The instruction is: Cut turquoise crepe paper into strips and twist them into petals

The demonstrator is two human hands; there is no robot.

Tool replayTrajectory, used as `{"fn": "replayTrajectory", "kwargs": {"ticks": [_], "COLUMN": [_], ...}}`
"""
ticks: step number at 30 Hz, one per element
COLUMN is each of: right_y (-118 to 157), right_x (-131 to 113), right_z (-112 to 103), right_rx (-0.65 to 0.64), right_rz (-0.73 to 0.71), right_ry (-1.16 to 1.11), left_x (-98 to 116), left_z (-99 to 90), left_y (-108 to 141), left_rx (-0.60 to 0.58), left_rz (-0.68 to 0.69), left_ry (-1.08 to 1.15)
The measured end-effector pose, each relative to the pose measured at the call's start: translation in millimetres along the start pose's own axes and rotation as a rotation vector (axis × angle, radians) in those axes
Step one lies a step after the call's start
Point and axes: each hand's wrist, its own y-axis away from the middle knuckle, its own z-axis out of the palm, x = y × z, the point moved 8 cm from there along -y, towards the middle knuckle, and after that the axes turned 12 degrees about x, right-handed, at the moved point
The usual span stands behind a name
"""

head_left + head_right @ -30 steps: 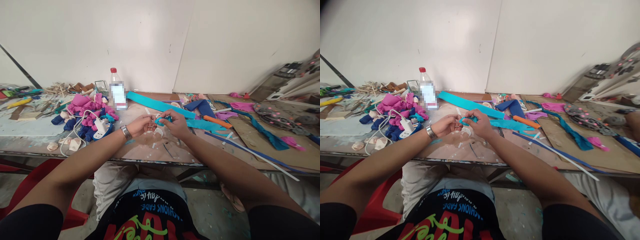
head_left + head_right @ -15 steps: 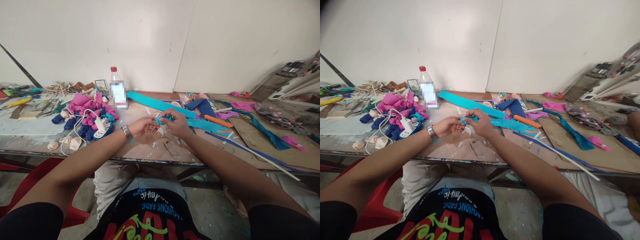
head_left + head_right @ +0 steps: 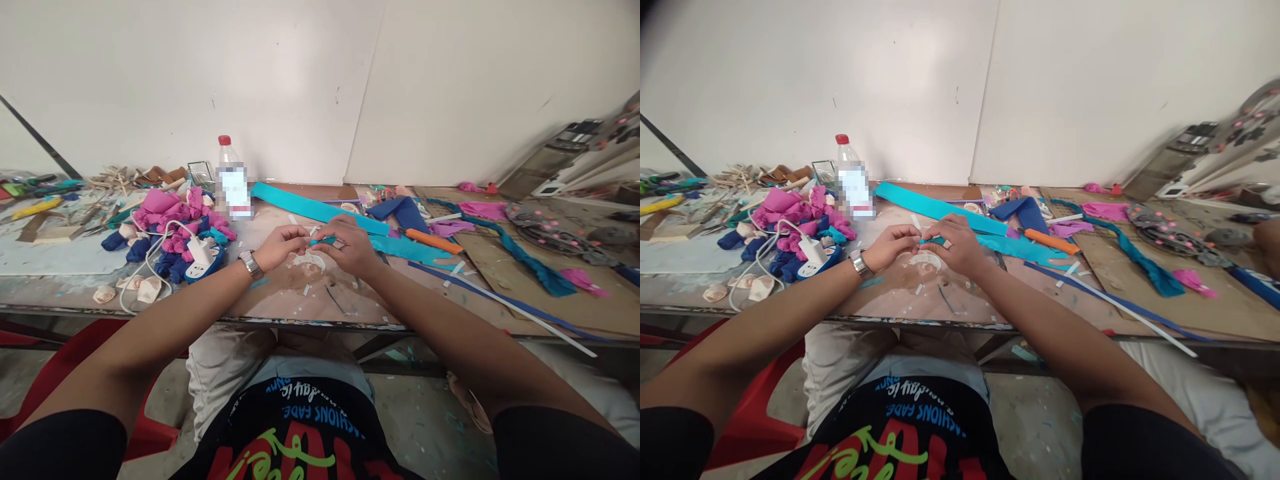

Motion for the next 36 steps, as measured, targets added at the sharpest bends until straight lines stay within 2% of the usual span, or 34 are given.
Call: {"fn": "replayTrajectory", "kwargs": {"ticks": [4,11,23,32,36], "right_y": [0,0,1,1,1], "right_x": [-2,-5,-6,9,15], "right_z": [-1,-3,-6,-11,-11], "right_rx": [0.009,0.048,0.108,0.168,0.172], "right_rz": [-0.035,-0.096,-0.086,0.066,0.125], "right_ry": [0.015,0.014,-0.039,-0.038,-0.023], "left_x": [2,-5,-4,-2,-3], "left_z": [-1.3,-3.7,0.5,-0.2,3.1], "left_y": [-1,-3,0,0,3], "left_rx": [0.004,0.074,0.075,0.084,0.039], "left_rz": [0.044,-0.024,-0.106,-0.105,-0.118], "left_ry": [-0.061,0.062,0.156,0.21,0.182]}}
